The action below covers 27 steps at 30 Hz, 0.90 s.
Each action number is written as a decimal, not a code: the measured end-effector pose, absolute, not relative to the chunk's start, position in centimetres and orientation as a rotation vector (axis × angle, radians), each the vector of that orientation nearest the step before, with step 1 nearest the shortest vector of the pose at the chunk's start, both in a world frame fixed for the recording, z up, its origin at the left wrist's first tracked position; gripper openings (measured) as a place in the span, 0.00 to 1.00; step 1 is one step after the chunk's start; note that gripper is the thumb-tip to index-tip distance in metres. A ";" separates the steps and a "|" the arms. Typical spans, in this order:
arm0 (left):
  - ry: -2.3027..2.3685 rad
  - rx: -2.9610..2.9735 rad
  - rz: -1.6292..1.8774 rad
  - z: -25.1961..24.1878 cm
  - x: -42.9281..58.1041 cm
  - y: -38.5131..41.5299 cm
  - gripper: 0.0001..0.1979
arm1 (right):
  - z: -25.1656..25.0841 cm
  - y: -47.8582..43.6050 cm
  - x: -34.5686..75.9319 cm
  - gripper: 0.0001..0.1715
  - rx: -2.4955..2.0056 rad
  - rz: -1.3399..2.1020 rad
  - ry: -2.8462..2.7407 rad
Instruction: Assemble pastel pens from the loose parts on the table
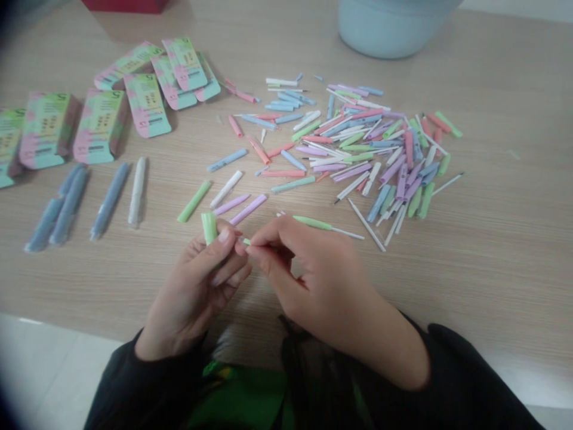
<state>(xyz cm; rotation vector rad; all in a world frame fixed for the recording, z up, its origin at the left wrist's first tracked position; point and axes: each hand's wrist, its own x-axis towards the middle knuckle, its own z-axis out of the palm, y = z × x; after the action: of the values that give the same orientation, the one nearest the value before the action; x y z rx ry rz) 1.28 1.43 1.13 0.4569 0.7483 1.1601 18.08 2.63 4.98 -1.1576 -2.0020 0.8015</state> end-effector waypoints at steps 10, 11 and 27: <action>0.876 0.607 1.150 0.9 1.1 1.1 0.10 | 5.2 2.7 18.3 0.07 -1.178 0.856 -2.060; 0.925 0.658 1.163 0.9 1.0 1.0 0.10 | 5.2 2.8 18.3 0.08 -1.175 0.869 -2.072; 0.897 0.658 1.001 0.4 0.3 0.9 0.10 | 3.5 3.7 18.2 0.15 -1.049 1.687 -1.284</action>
<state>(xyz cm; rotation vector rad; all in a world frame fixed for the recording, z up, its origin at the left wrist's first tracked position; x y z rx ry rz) 0.35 0.85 0.40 0.6584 0.8967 1.0006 18.20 3.69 3.51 -1.0488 -1.2839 1.6873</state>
